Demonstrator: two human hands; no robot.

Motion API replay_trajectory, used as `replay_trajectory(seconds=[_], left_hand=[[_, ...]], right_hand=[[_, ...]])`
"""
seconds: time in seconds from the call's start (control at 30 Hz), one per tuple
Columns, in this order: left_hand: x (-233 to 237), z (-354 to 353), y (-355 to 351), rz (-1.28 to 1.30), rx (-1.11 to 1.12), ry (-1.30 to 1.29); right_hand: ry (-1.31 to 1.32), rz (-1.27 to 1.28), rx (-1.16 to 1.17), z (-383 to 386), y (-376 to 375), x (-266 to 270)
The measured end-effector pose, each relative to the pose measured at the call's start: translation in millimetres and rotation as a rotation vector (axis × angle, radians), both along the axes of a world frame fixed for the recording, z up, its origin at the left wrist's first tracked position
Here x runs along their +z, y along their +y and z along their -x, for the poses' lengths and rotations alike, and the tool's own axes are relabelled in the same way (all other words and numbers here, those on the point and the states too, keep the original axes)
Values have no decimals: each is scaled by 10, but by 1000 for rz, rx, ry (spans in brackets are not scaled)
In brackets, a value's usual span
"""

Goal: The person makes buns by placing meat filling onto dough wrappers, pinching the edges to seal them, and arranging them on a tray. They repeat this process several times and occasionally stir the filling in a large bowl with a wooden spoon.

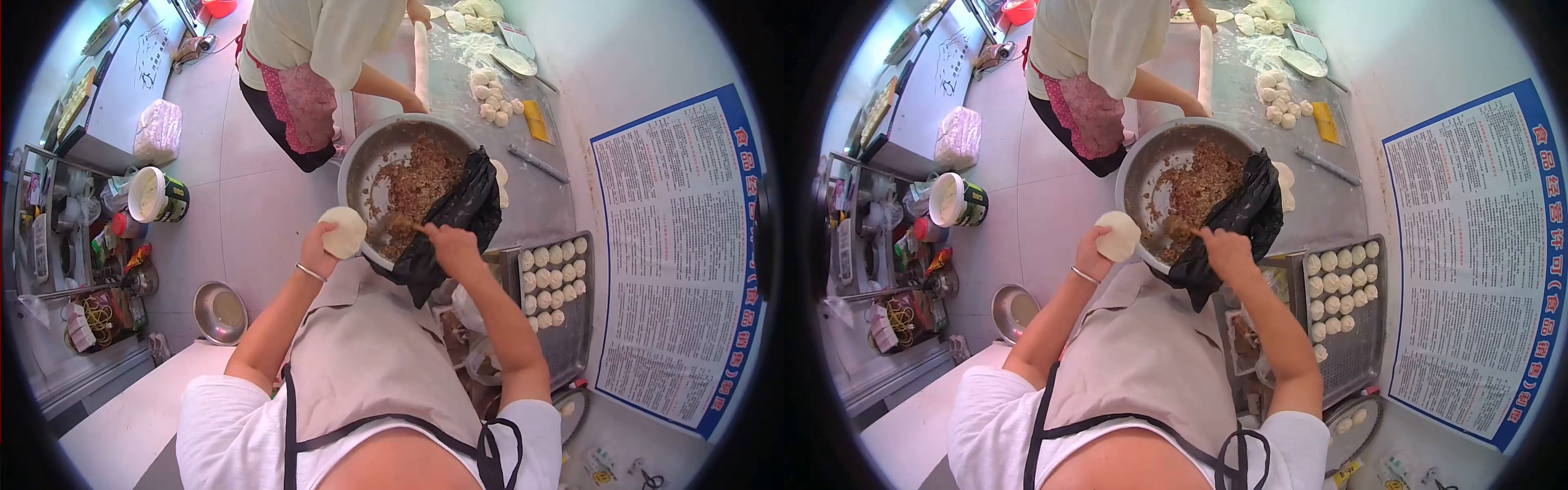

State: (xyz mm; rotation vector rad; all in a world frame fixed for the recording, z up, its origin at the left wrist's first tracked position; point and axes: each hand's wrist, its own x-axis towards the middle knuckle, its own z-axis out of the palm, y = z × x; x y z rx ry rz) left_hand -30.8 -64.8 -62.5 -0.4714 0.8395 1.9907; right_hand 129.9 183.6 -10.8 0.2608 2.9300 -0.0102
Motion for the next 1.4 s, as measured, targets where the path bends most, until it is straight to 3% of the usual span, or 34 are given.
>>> replay_trajectory(seconds=[0.1, 0.2, 0.53, 0.63, 0.73, 0.87, 0.93, 1.1, 1.27, 1.37, 1.4], left_hand=[[-176, -177, -61, -22, -22, -101], [-289, -329, -15, -39, -22, -122], [-471, -301, -30, -67, -65, -123], [-485, -298, -33, -67, -60, -146], [-442, -289, -35, -60, -72, -152], [-382, -300, -50, -97, -47, -139], [-277, -246, -37, -116, 19, -126], [-217, -44, 136, -88, 174, -19], [-70, -50, 820, -248, 51, -15], [155, -220, 1101, -305, 22, -101], [201, -261, 1137, -336, 25, -115]], right_hand=[[131, -78, -27, 157, 71, 171], [11, -128, -20, 186, 15, -23], [-201, 165, -8, -164, -495, 305], [-160, 340, -63, -318, -441, 202], [-25, 754, -233, -344, -392, 26], [-129, 1494, -793, -298, -377, -290], [-120, 1783, -1019, -261, -377, -140], [120, 1985, -904, -383, -183, 242], [163, 2186, -808, -491, -17, 605], [167, 2197, -857, -586, -57, 490], [267, 1954, -802, -609, -116, 449]])
